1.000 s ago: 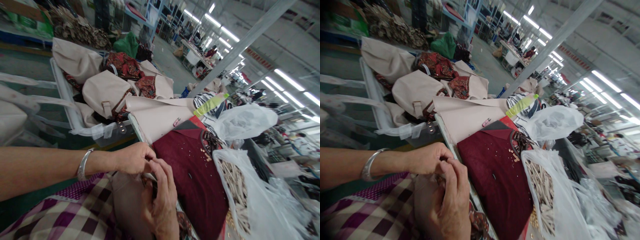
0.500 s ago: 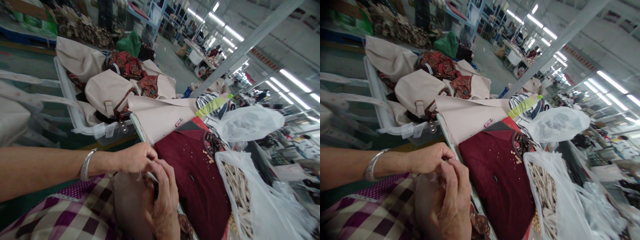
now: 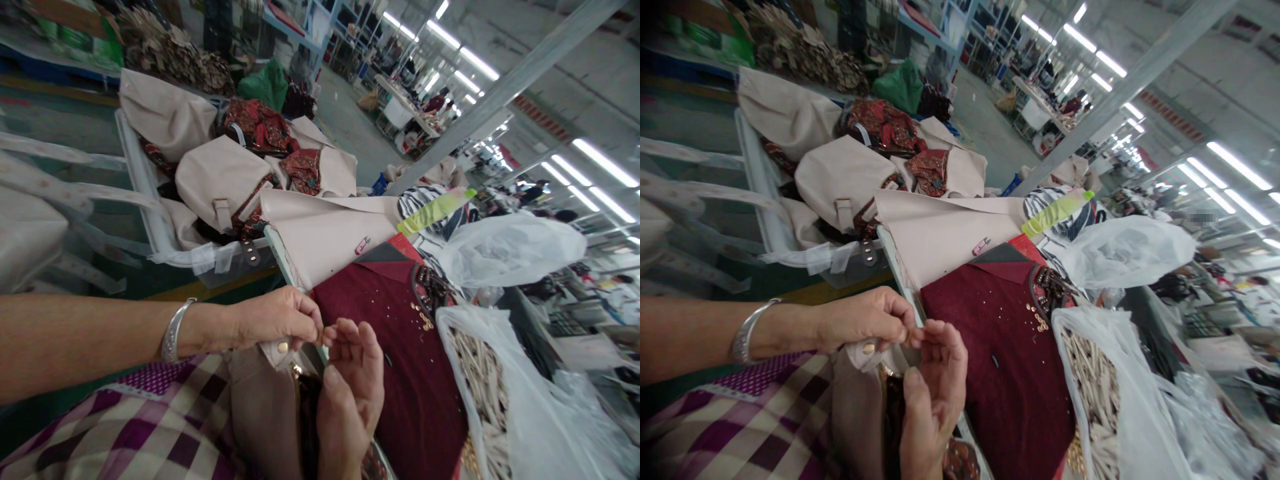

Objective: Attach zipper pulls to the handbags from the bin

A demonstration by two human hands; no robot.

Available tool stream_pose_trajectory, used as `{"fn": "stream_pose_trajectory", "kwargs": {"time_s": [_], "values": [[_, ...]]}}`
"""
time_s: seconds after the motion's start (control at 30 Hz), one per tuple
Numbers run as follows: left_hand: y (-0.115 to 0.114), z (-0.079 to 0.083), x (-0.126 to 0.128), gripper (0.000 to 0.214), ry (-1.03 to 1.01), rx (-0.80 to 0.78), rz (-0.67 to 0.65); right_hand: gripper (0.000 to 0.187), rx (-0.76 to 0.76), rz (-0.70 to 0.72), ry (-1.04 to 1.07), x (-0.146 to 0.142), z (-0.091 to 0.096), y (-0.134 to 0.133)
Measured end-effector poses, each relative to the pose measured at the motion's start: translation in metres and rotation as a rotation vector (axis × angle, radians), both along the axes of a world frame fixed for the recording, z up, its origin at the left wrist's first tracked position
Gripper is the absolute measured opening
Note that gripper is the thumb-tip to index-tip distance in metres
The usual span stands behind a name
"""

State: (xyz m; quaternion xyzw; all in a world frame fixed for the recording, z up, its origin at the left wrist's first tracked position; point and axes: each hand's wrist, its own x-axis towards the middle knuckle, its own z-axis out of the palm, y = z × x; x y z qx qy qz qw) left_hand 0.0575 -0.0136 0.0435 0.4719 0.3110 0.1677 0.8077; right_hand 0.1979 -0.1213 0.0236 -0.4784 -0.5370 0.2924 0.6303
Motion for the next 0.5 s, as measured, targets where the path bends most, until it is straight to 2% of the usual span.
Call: {"fn": "stream_pose_trajectory", "kwargs": {"time_s": [0.1, 0.2, 0.3, 0.4, 0.5], "values": [[0.000, -0.003, -0.001, 0.017, -0.076, -0.052, 0.001, 0.051, 0.009, 0.032, 0.150, 0.003, -0.005, 0.005], [0.002, -0.004, -0.002, 0.020, -0.106, -0.047, -0.012, 0.050, -0.004, 0.005, 0.138, 0.007, -0.006, 0.007], [0.006, 0.000, -0.005, 0.029, -0.095, -0.009, -0.057, 0.044, -0.008, -0.049, 0.094, 0.012, 0.001, 0.003], [0.004, 0.008, -0.011, 0.031, 0.065, 0.112, -0.083, 0.036, -0.150, -0.136, -0.058, 0.022, 0.016, -0.009], [0.001, 0.009, -0.014, 0.032, 0.303, 0.237, -0.021, 0.027, -0.323, -0.324, -0.277, 0.045, 0.028, -0.023]]}}
